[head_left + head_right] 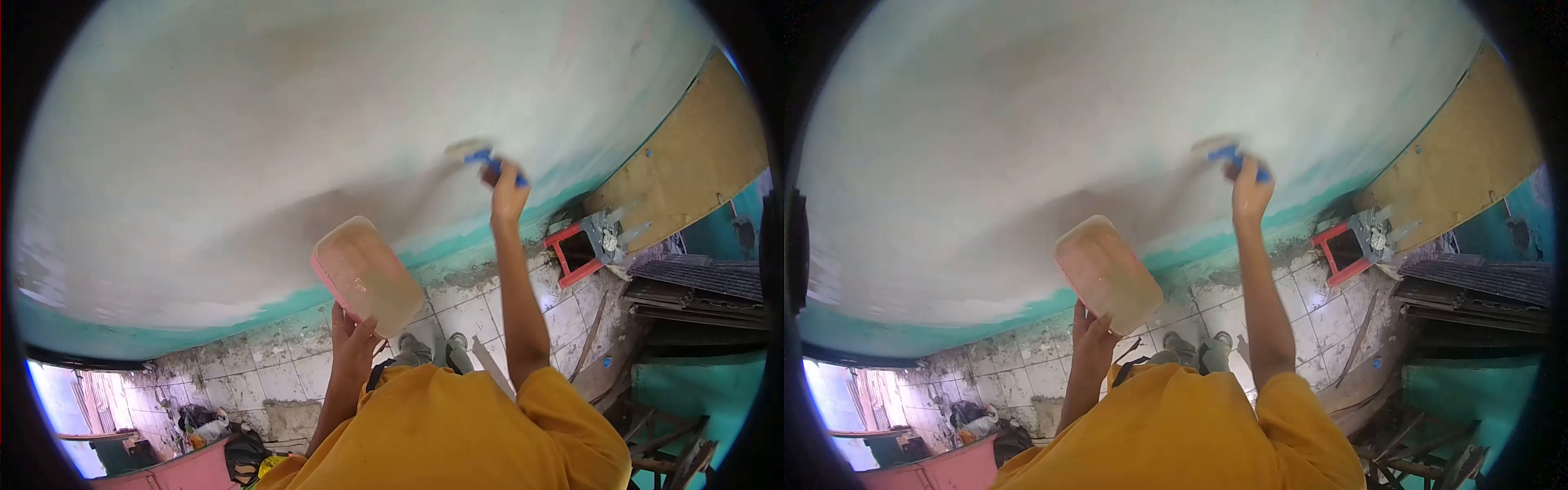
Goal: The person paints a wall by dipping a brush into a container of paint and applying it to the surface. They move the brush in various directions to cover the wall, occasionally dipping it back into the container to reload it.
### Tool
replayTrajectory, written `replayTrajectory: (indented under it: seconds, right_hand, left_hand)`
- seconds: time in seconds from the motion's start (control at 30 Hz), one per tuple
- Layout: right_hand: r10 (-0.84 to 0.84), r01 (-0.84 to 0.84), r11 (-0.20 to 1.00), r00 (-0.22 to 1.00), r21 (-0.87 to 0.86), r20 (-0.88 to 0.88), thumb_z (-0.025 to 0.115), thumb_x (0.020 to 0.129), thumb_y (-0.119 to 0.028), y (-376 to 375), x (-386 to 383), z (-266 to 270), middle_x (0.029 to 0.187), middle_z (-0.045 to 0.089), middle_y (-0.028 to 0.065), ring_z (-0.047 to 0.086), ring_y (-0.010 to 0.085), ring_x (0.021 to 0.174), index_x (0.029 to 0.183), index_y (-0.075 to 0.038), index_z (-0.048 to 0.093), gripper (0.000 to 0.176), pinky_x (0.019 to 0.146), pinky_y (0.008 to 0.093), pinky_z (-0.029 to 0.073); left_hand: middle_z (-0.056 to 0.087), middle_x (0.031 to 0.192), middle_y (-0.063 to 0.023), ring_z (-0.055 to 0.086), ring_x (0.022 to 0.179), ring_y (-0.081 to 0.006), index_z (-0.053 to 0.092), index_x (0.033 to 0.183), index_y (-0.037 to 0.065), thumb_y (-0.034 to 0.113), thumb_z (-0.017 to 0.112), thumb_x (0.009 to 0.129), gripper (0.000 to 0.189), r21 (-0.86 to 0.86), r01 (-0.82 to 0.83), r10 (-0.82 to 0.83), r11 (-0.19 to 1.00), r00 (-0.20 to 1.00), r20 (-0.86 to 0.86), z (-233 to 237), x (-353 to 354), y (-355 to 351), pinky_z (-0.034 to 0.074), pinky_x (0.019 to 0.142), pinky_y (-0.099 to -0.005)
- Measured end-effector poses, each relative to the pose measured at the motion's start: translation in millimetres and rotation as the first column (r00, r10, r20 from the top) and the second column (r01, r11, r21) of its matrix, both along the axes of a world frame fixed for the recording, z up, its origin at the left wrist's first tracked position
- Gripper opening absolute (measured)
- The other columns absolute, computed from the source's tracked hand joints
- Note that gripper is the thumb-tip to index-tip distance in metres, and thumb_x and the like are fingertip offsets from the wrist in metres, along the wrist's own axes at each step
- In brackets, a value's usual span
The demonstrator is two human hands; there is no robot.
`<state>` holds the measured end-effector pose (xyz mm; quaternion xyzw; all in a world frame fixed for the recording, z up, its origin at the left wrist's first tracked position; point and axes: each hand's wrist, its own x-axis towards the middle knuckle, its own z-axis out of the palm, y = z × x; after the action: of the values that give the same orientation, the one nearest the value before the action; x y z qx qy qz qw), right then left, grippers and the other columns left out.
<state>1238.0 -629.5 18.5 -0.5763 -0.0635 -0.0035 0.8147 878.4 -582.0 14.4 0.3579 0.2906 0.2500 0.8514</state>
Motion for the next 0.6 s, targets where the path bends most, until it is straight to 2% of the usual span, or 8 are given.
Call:
replayTrajectory:
  seconds: [0.13,0.2,0.27,0.33,0.4,0.47,0.57,0.6]
  right_hand:
    - [-0.024,-0.022,0.986,0.961,0.163,0.275,0.050,0.096,-0.019,-2,12,125,0.085,0.070,0.0162,0.070,0.0226,0.074,0.102,0.006,0.067,0.030,0.073,0.0337,0.058]
    - [0.008,-0.109,0.958,0.933,0.265,0.359,0.049,0.097,-0.020,-7,6,154,0.090,0.070,0.0196,0.070,0.0257,0.079,0.111,0.009,0.062,0.036,0.079,0.0343,0.058]
    - [0.028,-0.177,0.917,0.922,0.357,0.386,0.049,0.098,-0.022,-6,10,144,0.093,0.070,0.0181,0.070,0.0254,0.083,0.114,0.008,0.061,0.036,0.083,0.0344,0.057]
    - [0.030,-0.163,0.898,0.950,0.409,0.312,0.049,0.099,-0.024,2,17,96,0.095,0.071,0.0162,0.070,0.0245,0.085,0.114,0.006,0.062,0.036,0.084,0.0353,0.056]
    - [0.067,-0.148,0.889,0.978,0.433,0.197,0.048,0.100,-0.025,8,15,25,0.089,0.069,0.0116,0.066,0.0208,0.079,0.106,0.004,0.063,0.034,0.083,0.0360,0.054]
    - [0.083,-0.115,0.920,0.991,0.374,0.101,0.049,0.102,-0.028,3,10,-56,0.088,0.068,0.0107,0.066,0.0200,0.077,0.101,0.002,0.062,0.033,0.082,0.0355,0.055]
    - [0.088,-0.054,0.965,0.988,0.256,-0.125,0.051,0.101,-0.027,-10,-14,-136,0.089,0.069,0.0124,0.069,0.0219,0.080,0.107,0.000,0.063,0.030,0.078,0.0348,0.056]
    - [0.088,-0.051,0.965,0.987,0.257,-0.136,0.051,0.101,-0.027,-13,-16,-161,0.089,0.069,0.0124,0.069,0.0219,0.080,0.107,0.000,0.063,0.030,0.078,0.0348,0.056]
  left_hand:
    - [0.041,0.140,-0.0159,0.050,0.128,-0.0301,0.018,0.149,0.006,0.006,0.062,0.088,0.076,0.030,-0.003,0.003,1.000,1.000,0.019,2,4,-2,0.054,0.096,-0.0455]
    - [0.045,0.137,-0.0165,0.053,0.125,-0.0298,0.022,0.146,0.004,0.010,0.064,0.087,0.072,0.049,-0.017,0.017,0.999,1.000,-0.001,2,5,-5,0.055,0.093,-0.0449]
    - [0.039,0.143,-0.0156,0.051,0.127,-0.0311,0.015,0.152,0.008,0.004,0.062,0.089,0.078,-0.019,-0.019,0.019,1.000,1.000,0.014,-2,5,-4,0.054,0.096,-0.0456]
    - [0.040,0.142,-0.0159,0.052,0.126,-0.0306,0.016,0.151,0.008,0.005,0.062,0.089,0.077,-0.018,-0.005,0.005,1.000,1.000,0.016,2,5,-4,0.054,0.095,-0.0452]
    - [0.041,0.141,-0.0162,0.053,0.125,-0.0301,0.017,0.150,0.008,0.005,0.063,0.089,0.077,-0.015,0.008,-0.008,1.000,1.000,0.014,6,4,-4,0.054,0.094,-0.0449]
    - [0.043,0.139,-0.0165,0.054,0.123,-0.0290,0.019,0.149,0.007,0.006,0.063,0.089,0.075,-0.009,0.006,-0.006,1.000,1.000,-0.015,8,4,-3,0.054,0.093,-0.0441]
    - [0.043,0.138,-0.0161,0.053,0.124,-0.0287,0.019,0.148,0.006,0.006,0.063,0.089,0.074,0.023,-0.004,0.005,1.000,0.999,-0.032,8,3,-1,0.054,0.094,-0.0442]
    - [0.043,0.138,-0.0161,0.053,0.124,-0.0287,0.019,0.148,0.006,0.006,0.063,0.089,0.074,0.024,-0.003,0.004,1.000,0.999,-0.043,8,2,-1,0.054,0.094,-0.0442]
